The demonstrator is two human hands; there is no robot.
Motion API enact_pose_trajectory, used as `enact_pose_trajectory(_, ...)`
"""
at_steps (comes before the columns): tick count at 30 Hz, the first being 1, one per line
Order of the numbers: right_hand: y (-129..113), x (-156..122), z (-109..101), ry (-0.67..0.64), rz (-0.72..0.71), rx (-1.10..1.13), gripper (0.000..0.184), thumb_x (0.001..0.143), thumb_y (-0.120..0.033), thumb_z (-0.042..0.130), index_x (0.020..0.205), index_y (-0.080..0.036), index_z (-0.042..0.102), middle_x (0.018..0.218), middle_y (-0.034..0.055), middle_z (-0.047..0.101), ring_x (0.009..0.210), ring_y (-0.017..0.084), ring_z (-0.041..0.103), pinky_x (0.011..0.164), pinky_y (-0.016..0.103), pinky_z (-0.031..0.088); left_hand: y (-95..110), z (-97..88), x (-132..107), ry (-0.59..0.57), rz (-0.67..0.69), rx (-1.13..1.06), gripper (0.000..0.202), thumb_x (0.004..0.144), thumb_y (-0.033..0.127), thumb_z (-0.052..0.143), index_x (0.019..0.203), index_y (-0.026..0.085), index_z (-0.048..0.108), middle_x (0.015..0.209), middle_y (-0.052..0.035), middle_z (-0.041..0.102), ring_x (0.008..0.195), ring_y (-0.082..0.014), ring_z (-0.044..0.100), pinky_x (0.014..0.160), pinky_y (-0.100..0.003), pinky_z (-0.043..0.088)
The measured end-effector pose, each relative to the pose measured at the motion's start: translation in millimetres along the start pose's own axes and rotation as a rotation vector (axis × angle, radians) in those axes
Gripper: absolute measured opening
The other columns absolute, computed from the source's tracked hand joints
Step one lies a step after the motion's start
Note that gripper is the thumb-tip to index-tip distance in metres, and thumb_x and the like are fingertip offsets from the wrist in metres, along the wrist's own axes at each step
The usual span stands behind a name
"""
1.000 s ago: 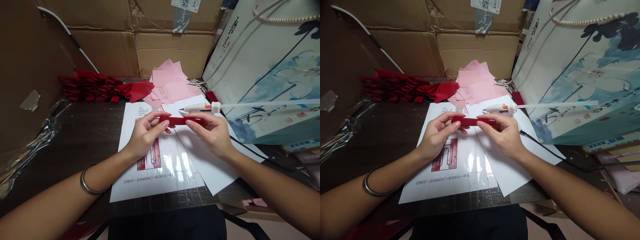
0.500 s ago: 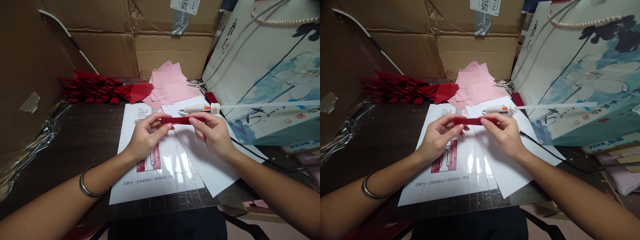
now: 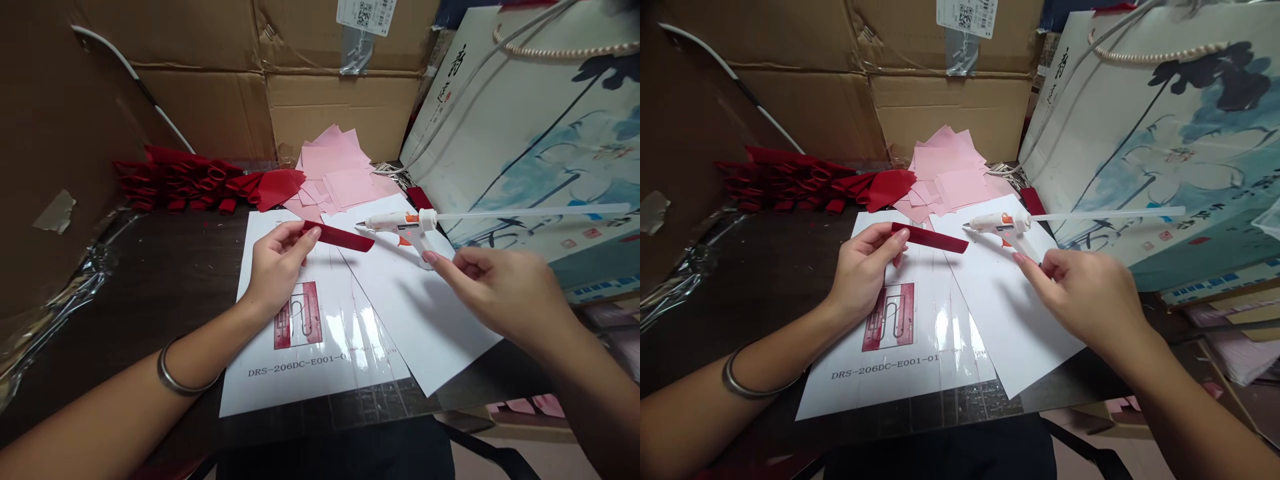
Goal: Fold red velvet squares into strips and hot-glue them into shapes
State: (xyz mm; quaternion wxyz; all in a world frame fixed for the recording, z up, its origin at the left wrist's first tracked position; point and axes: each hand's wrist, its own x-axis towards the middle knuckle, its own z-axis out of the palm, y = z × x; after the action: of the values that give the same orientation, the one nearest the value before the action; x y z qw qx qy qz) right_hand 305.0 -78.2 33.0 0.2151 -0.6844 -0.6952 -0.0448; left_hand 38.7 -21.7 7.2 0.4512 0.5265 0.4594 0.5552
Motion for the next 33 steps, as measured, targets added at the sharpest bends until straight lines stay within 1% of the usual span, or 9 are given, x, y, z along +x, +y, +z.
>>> enact_pose_trajectory(3, 20, -2, 6, -0.028, 0.052, -0.115, 0.05, 0.078, -0.071, 0.057, 0.061, -0.024, 0.06, 0.048, 0.004, 0.054, 0.042, 0.016, 0.038, 0.045, 0.03, 0.021, 0, 2.0, -1, 0.013, -0.015, -0.012, 0.014, 0.076, 0.031, 0.075, 0.083, 0.02, 0.073, 0.083, -0.0005, 0.063, 0.065, -0.0101, 0.052, 0.063, -0.024, 0.046)
enact_pose_trajectory(5, 23, 5, 12, -0.009, 0.047, -0.058, 0.05, 0.077, -0.069, 0.06, 0.089, -0.021, 0.068, 0.071, 0.0093, 0.067, 0.052, 0.021, 0.051, 0.048, 0.031, 0.029, 0, 2.7, -2, 0.002, -0.028, -0.034, 0.016, 0.075, 0.032, 0.076, 0.085, 0.02, 0.074, 0.089, -0.0009, 0.064, 0.069, -0.01, 0.054, 0.067, -0.024, 0.047)
enact_pose_trajectory(8, 18, 23, 20, -0.087, 0.055, 0.124, 0.064, 0.076, -0.067, 0.064, 0.117, -0.017, 0.064, 0.094, 0.0134, 0.071, 0.069, 0.027, 0.063, 0.055, 0.034, 0.04, 0, 2.3, -2, -0.038, -0.041, -0.032, 0.013, 0.077, 0.033, 0.075, 0.081, 0.02, 0.074, 0.075, 0.001, 0.061, 0.065, -0.0096, 0.052, 0.065, -0.023, 0.046)
enact_pose_trajectory(11, 10, 40, 30, -0.171, 0.098, 0.237, 0.055, 0.078, -0.065, 0.063, 0.108, -0.019, 0.069, 0.081, 0.009, 0.071, 0.069, 0.026, 0.063, 0.056, 0.035, 0.042, 0, 1.2, -3, -0.08, -0.047, -0.034, 0.016, 0.079, 0.035, 0.074, 0.077, 0.02, 0.073, 0.062, 0.0023, 0.056, 0.06, -0.0101, 0.05, 0.061, -0.024, 0.044)
enact_pose_trajectory(14, 7, 48, 41, -0.224, 0.094, 0.38, 0.041, 0.083, -0.06, 0.061, 0.093, -0.022, 0.073, 0.081, 0.0061, 0.071, 0.069, 0.021, 0.062, 0.058, 0.033, 0.042, 2, 0.8, -4, -0.091, -0.068, -0.047, 0.016, 0.08, 0.035, 0.073, 0.081, 0.019, 0.071, 0.062, 0.0018, 0.058, 0.059, -0.0104, 0.051, 0.059, -0.024, 0.044)
enact_pose_trajectory(19, 1, 47, 39, -0.138, 0.109, 0.593, 0.038, 0.084, -0.055, 0.063, 0.082, -0.019, 0.075, 0.068, 0.005, 0.067, 0.061, 0.019, 0.06, 0.048, 0.03, 0.038, 5, 1.3, -5, -0.113, -0.077, -0.059, 0.013, 0.081, 0.029, 0.073, 0.084, 0.016, 0.07, 0.066, 0.0013, 0.061, 0.06, -0.0088, 0.054, 0.059, -0.021, 0.046)
enact_pose_trajectory(22, -10, 45, 22, -0.075, 0.034, 0.764, 0.028, 0.083, -0.047, 0.068, 0.09, -0.022, 0.076, 0.083, 0.0062, 0.073, 0.072, 0.022, 0.067, 0.05, 0.03, 0.044, 5, 2.0, -6, -0.133, -0.07, -0.074, 0.012, 0.08, 0.026, 0.073, 0.086, 0.015, 0.07, 0.067, 0.0014, 0.062, 0.06, -0.0085, 0.055, 0.057, -0.02, 0.047)
enact_pose_trajectory(26, -17, 42, 10, -0.001, -0.149, 1.011, 0.015, 0.083, -0.037, 0.071, 0.075, -0.025, 0.074, 0.074, 0.0028, 0.072, 0.051, 0.017, 0.061, 0.043, 0.032, 0.044, 3, 2.4, -7, -0.173, -0.065, -0.073, 0.013, 0.08, 0.025, 0.073, 0.088, 0.015, 0.071, 0.066, 0.002, 0.063, 0.058, -0.0072, 0.055, 0.055, -0.018, 0.046)
enact_pose_trajectory(33, -13, 33, 14, -0.092, -0.268, 0.959, 0.005, 0.08, -0.029, 0.073, 0.077, -0.027, 0.075, 0.058, -0.0016, 0.063, 0.047, 0.014, 0.054, 0.042, 0.031, 0.039, -1, 2.2, -8, -0.254, -0.017, -0.047, 0.013, 0.077, 0.021, 0.076, 0.089, 0.017, 0.074, 0.074, 0.0005, 0.07, 0.063, -0.008, 0.059, 0.057, -0.019, 0.046)
